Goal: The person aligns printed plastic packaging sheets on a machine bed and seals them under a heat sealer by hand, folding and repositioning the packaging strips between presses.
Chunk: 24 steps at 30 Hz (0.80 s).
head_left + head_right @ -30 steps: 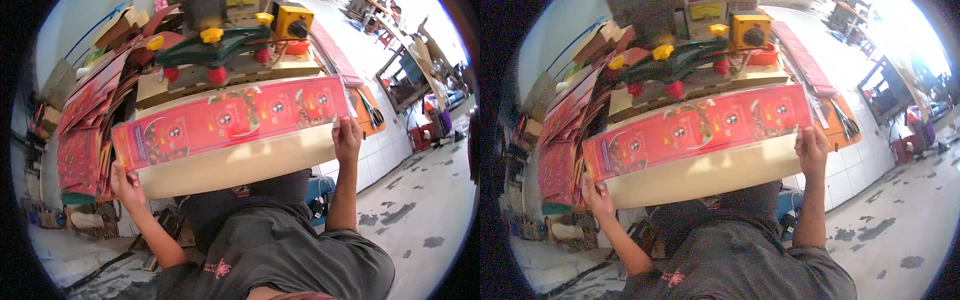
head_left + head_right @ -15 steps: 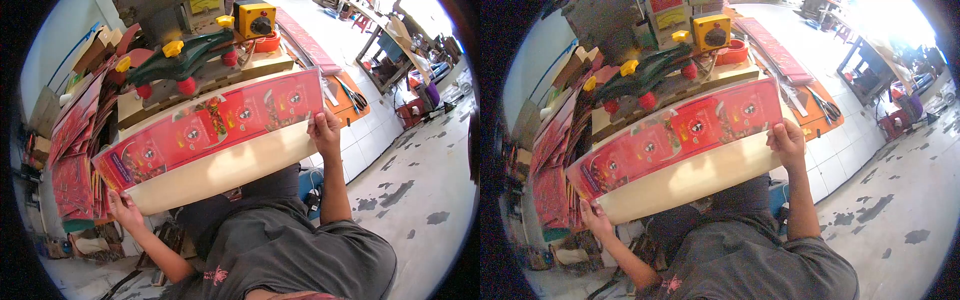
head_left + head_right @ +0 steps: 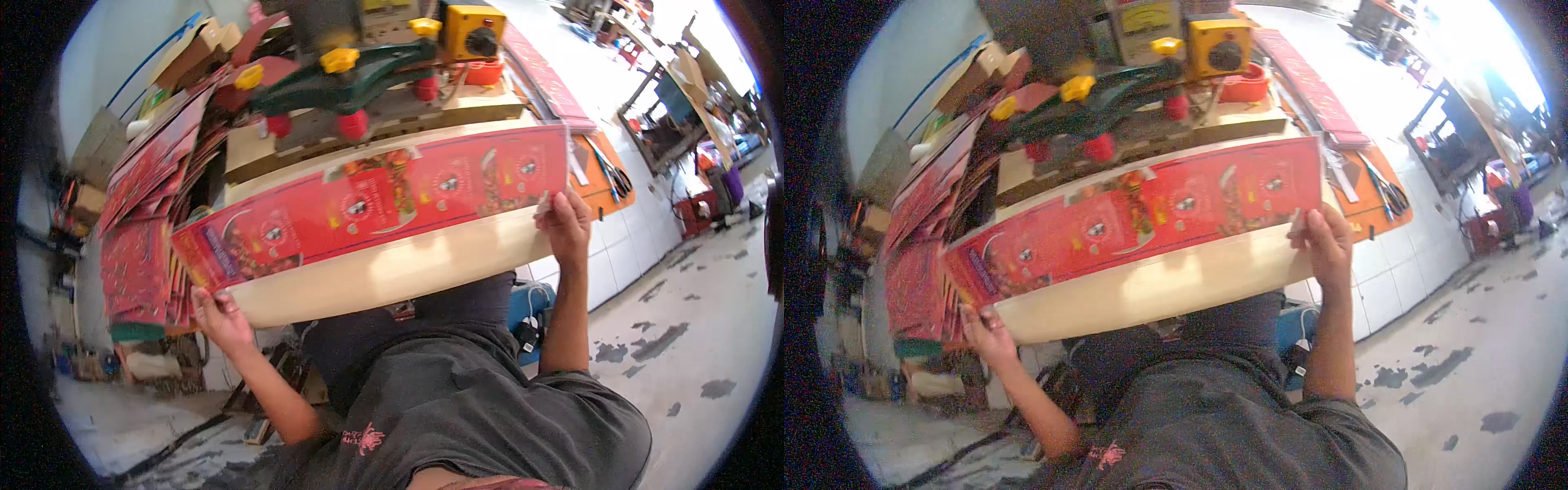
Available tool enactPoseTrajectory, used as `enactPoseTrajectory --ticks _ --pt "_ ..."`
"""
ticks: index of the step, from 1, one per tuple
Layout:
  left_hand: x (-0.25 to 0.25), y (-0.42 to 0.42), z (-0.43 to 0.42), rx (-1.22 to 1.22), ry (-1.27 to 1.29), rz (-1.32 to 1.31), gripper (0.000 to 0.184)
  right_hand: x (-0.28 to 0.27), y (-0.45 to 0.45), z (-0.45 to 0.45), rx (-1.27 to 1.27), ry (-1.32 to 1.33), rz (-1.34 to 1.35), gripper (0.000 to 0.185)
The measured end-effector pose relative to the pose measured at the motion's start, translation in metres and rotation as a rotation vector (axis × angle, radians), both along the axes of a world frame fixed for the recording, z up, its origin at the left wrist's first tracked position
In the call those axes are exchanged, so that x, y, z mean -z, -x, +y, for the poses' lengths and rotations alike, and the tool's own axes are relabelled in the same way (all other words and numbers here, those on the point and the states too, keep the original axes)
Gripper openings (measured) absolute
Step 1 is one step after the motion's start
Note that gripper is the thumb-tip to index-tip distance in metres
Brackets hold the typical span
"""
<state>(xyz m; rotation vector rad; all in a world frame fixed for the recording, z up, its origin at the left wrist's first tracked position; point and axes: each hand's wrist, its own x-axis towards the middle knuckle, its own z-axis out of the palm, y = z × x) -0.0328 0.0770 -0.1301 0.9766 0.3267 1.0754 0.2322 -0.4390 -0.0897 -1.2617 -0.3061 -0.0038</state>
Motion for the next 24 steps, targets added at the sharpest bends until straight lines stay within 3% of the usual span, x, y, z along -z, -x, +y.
enactPoseTrajectory --ticks 5,7,10,13,16,21,23,24 --pt "-0.013 -0.003 -0.01 -0.011 -0.032 0.019 0.013 0.003 -0.012 -0.018 -0.097 -0.087 0.01 0.033" --pt "-0.017 -0.007 -0.015 -0.032 -0.019 0.036 0.015 0.001 -0.013 -0.007 0.041 -0.081 -0.011 0.037" --pt "-0.024 -0.005 -0.019 -0.038 -0.066 0.1 0.017 -0.002 -0.013 -0.013 0.004 0.094 -0.056 0.036" --pt "-0.03 0.001 -0.015 0.02 -0.204 0.286 0.02 -0.011 -0.011 -0.008 0.16 0.412 -0.069 0.032" --pt "-0.042 -0.004 -0.017 0.029 -0.165 0.393 0.03 -0.015 -0.019 -0.004 0.091 0.501 -0.052 0.033" --pt "-0.074 -0.026 -0.028 0.075 -0.465 0.818 0.061 -0.008 -0.054 0.003 0.108 0.671 -0.058 0.03" --pt "-0.075 -0.045 -0.018 0.067 -0.584 0.772 0.06 -0.012 -0.066 0.013 0.162 0.733 -0.011 0.029" --pt "-0.071 -0.049 -0.003 0.073 -0.711 0.876 0.054 -0.011 -0.075 0.014 0.165 0.735 -0.008 0.029"
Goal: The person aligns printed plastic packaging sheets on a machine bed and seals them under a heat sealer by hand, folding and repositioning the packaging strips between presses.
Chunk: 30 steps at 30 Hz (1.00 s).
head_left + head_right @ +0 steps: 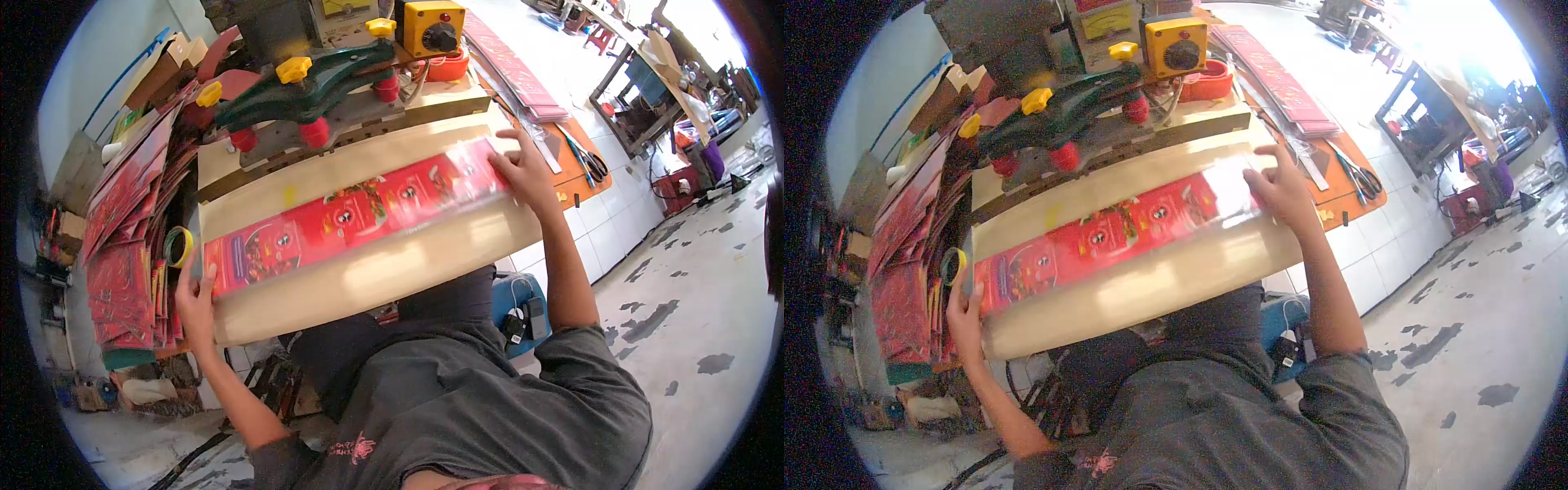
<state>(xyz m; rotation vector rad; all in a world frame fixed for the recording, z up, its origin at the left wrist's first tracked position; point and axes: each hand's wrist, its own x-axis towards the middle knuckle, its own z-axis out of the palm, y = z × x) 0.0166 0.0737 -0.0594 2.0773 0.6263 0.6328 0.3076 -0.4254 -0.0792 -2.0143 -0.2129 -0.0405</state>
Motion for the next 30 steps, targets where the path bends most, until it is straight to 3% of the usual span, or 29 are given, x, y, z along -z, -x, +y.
enactPoseTrajectory --ticks 3,5,7,9,10,19,30 --pt "0.011 -0.026 0.018 0.076 -0.193 0.074 0.044 -0.002 -0.023 0.007 -0.164 0.035 -0.069 0.03" --pt "0.009 -0.042 0.019 0.127 -0.263 0.035 0.041 -0.014 -0.027 0.018 -0.165 0.334 -0.175 0.027" --pt "0.003 -0.053 0.009 0.066 -0.19 0.173 0.041 -0.012 -0.028 0.026 -0.095 0.463 -0.188 0.025" --pt "0.009 -0.059 0.01 0.048 -0.223 0.146 0.041 0.009 -0.033 0.028 -0.017 0.608 -0.479 0.028" --pt "0.013 -0.061 0.01 0.024 -0.258 0.119 0.041 0.011 -0.033 0.028 0.017 0.639 -0.417 0.031" --pt "0.011 -0.062 0.002 -0.069 -0.314 0.18 0.043 0.014 -0.033 0.03 0.066 0.652 -0.371 0.036" --pt "0.022 -0.063 0.021 -0.018 -0.289 0.158 0.048 0.014 -0.031 0.029 0.057 0.613 -0.394 0.033"
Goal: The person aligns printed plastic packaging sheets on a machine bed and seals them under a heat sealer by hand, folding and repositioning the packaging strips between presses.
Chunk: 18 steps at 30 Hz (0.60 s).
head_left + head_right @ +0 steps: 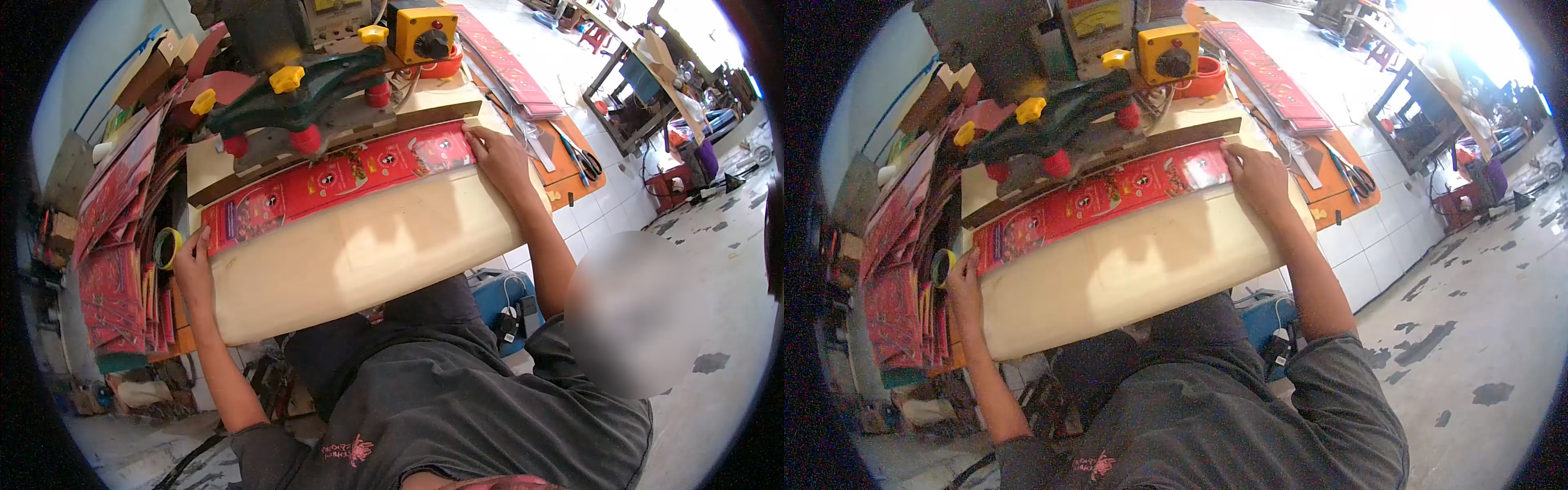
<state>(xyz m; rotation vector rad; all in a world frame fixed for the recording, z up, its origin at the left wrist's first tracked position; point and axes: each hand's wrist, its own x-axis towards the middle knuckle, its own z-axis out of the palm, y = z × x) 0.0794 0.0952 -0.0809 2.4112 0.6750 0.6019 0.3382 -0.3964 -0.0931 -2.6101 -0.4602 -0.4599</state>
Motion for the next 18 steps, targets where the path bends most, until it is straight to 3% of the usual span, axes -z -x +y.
enactPoseTrajectory --ticks 9,11,18 --pt "0.002 0.002 -0.001 -0.073 -0.076 0.049 0.037 -0.007 0.002 0.006 0.01 -0.086 0.124 0.041" --pt "0.019 0.001 0.014 0.002 -0.023 -0.069 0.037 -0.008 0.005 0.006 -0.057 -0.111 0.061 0.042" --pt "0.014 -0.002 0.008 -0.078 -0.098 -0.07 0.039 -0.007 0.001 0.003 -0.029 -0.07 0.101 0.044"
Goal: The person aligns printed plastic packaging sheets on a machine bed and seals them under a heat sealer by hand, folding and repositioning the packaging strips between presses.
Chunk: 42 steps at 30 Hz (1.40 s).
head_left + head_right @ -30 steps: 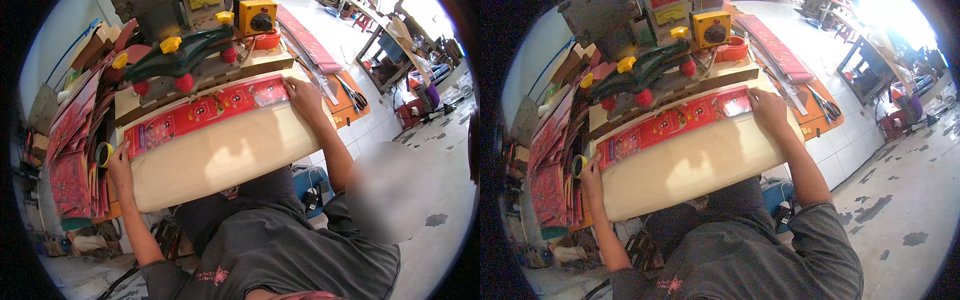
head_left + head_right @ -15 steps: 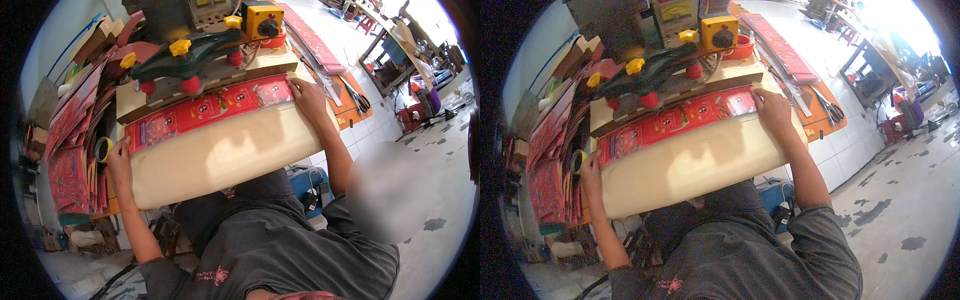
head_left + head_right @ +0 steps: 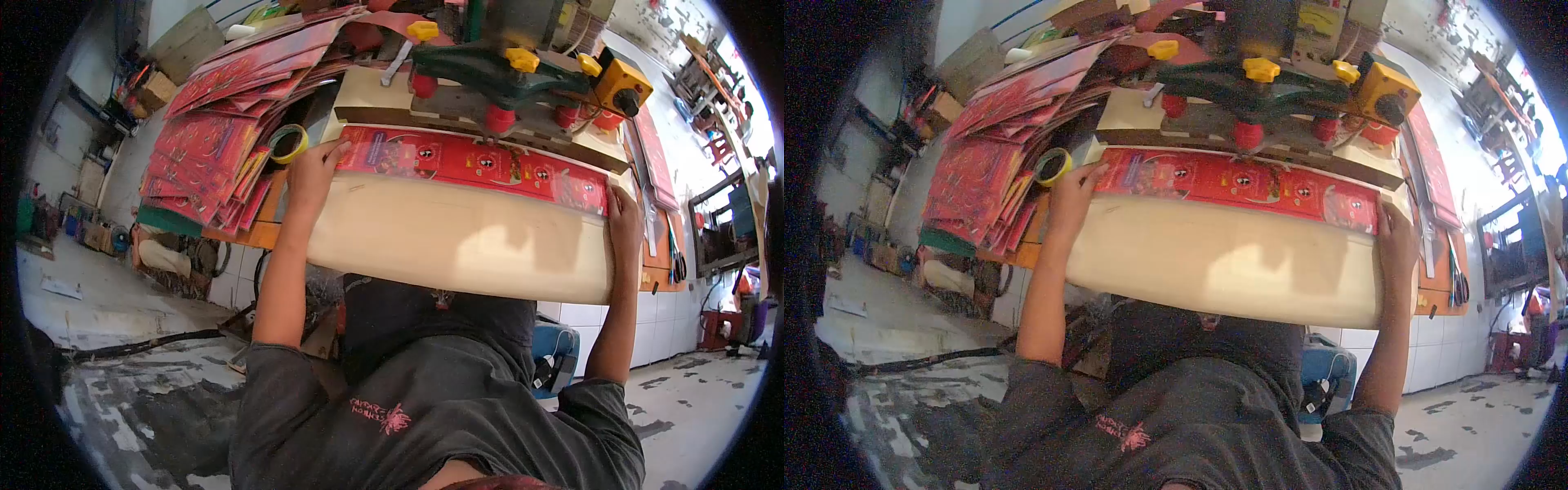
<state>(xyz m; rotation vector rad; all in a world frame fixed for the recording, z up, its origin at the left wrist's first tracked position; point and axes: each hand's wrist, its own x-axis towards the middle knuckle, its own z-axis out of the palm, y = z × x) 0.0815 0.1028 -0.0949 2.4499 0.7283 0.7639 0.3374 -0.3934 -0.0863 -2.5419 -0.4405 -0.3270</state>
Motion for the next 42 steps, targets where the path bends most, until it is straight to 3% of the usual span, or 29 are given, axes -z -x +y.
enactPoseTrajectory --ticks 11,20,23,25,31,42 --pt "-0.01 0.001 -0.006 -0.033 0.01 0.092 0.045 0.0 -0.001 0.001 -0.043 -0.026 0.002 0.048" --pt "-0.004 0.0 -0.006 -0.029 -0.03 0.097 0.036 -0.005 0.006 0.003 0.011 -0.06 0.03 0.047" --pt "0.018 -0.001 0.013 0.091 -0.007 -0.033 0.038 0.02 -0.014 -0.009 -0.032 -0.115 -0.012 0.04" --pt "0.003 -0.001 0.001 0.061 0.076 0.018 0.041 0.015 -0.006 -0.004 -0.006 -0.155 -0.036 0.037" --pt "-0.016 -0.001 -0.017 0.047 0.092 0.016 0.045 0.011 -0.004 -0.003 0.052 0.055 -0.095 0.034" --pt "0.001 -0.002 0.005 0.066 0.096 0.012 0.051 0.005 0.002 0.0 0.044 0.041 -0.093 0.033"
